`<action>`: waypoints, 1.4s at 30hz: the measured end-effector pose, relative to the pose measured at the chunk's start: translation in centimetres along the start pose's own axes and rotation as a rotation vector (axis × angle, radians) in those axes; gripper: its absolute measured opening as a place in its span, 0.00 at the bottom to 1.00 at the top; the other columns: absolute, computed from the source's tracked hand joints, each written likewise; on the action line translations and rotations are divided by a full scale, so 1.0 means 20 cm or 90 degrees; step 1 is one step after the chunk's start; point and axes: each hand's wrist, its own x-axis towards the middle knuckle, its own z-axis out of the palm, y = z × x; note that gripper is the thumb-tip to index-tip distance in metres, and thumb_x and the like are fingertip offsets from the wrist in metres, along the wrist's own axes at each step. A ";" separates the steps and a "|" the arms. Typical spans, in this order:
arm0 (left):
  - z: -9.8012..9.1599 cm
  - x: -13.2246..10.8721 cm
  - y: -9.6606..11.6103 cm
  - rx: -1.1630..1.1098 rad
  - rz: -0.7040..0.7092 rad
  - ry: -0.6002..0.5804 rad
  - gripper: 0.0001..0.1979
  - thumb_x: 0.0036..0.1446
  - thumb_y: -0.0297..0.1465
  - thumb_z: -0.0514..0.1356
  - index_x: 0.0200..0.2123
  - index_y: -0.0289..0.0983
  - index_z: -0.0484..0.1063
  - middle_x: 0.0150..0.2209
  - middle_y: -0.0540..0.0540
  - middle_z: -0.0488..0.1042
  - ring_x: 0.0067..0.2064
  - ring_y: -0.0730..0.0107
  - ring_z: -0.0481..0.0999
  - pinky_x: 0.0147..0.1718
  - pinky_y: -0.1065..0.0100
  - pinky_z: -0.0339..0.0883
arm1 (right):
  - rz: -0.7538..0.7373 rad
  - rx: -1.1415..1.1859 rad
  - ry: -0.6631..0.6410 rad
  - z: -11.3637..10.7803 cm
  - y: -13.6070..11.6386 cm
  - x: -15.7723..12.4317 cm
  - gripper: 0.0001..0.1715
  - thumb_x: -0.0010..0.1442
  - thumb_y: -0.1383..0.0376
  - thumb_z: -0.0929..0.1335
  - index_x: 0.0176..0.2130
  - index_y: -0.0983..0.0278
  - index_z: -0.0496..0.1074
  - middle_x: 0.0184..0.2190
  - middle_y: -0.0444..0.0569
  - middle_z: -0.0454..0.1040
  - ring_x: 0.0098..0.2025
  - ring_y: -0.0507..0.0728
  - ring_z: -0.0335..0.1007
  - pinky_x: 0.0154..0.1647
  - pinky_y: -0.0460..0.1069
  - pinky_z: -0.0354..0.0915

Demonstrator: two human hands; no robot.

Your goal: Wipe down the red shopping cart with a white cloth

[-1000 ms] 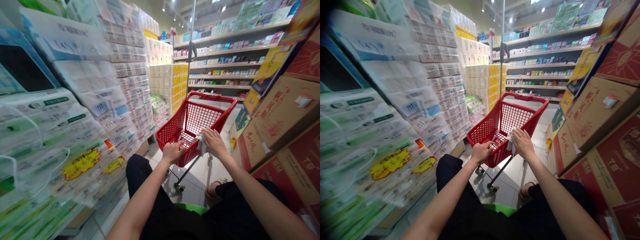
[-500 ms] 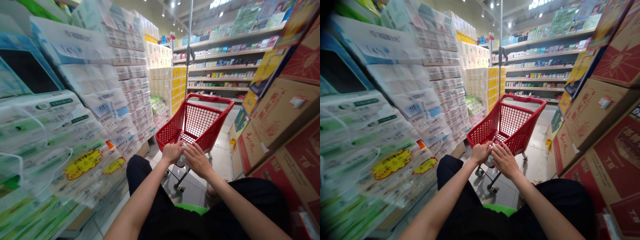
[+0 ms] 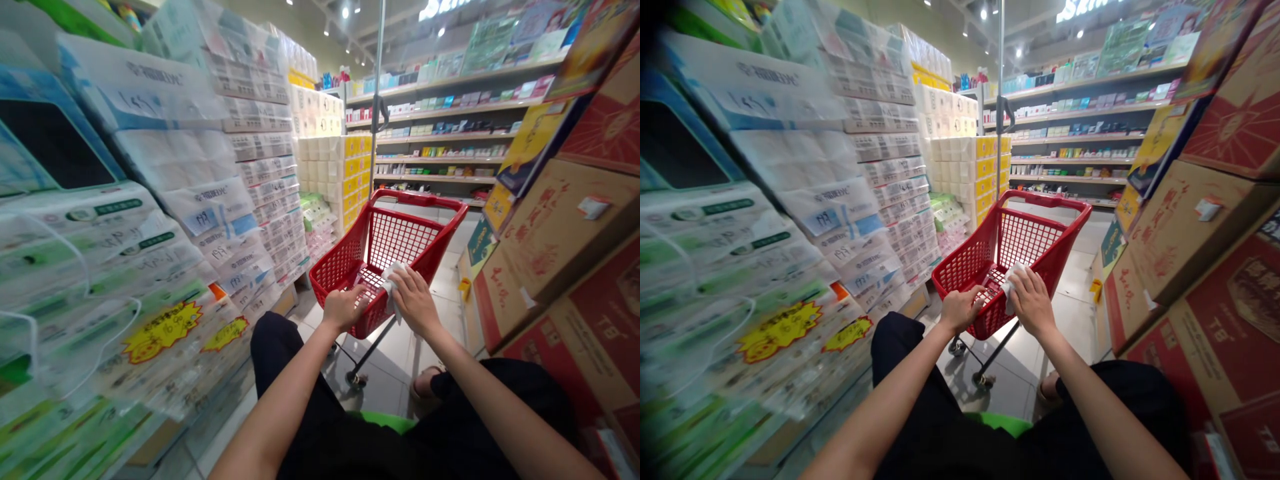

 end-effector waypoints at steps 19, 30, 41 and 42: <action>-0.01 -0.01 0.04 -0.012 0.002 -0.013 0.26 0.66 0.49 0.38 0.52 0.44 0.67 0.35 0.46 0.78 0.35 0.62 0.77 0.37 0.65 0.62 | -0.079 -0.020 -0.048 -0.08 0.15 0.03 0.26 0.68 0.57 0.55 0.63 0.51 0.58 0.63 0.41 0.60 0.66 0.57 0.50 0.69 0.62 0.35; 0.01 -0.01 0.08 -0.005 -0.008 0.016 0.25 0.66 0.49 0.39 0.52 0.44 0.66 0.34 0.46 0.78 0.35 0.62 0.76 0.37 0.65 0.61 | 0.008 0.050 0.010 -0.01 -0.20 -0.12 0.26 0.67 0.60 0.55 0.63 0.55 0.58 0.65 0.43 0.57 0.69 0.59 0.39 0.68 0.61 0.43; 0.01 -0.02 0.08 -0.004 -0.002 0.016 0.25 0.66 0.49 0.39 0.52 0.42 0.65 0.36 0.46 0.78 0.36 0.62 0.77 0.39 0.65 0.61 | -0.180 0.047 -0.072 -0.13 -0.21 -0.15 0.29 0.67 0.60 0.58 0.66 0.52 0.52 0.64 0.40 0.58 0.67 0.57 0.48 0.69 0.62 0.38; 0.01 -0.02 0.08 0.000 -0.004 0.014 0.25 0.66 0.50 0.39 0.53 0.43 0.65 0.35 0.46 0.78 0.36 0.62 0.77 0.38 0.65 0.61 | -0.179 0.041 -0.070 -0.13 -0.16 -0.12 0.29 0.66 0.58 0.58 0.65 0.51 0.54 0.64 0.40 0.59 0.67 0.57 0.49 0.70 0.62 0.37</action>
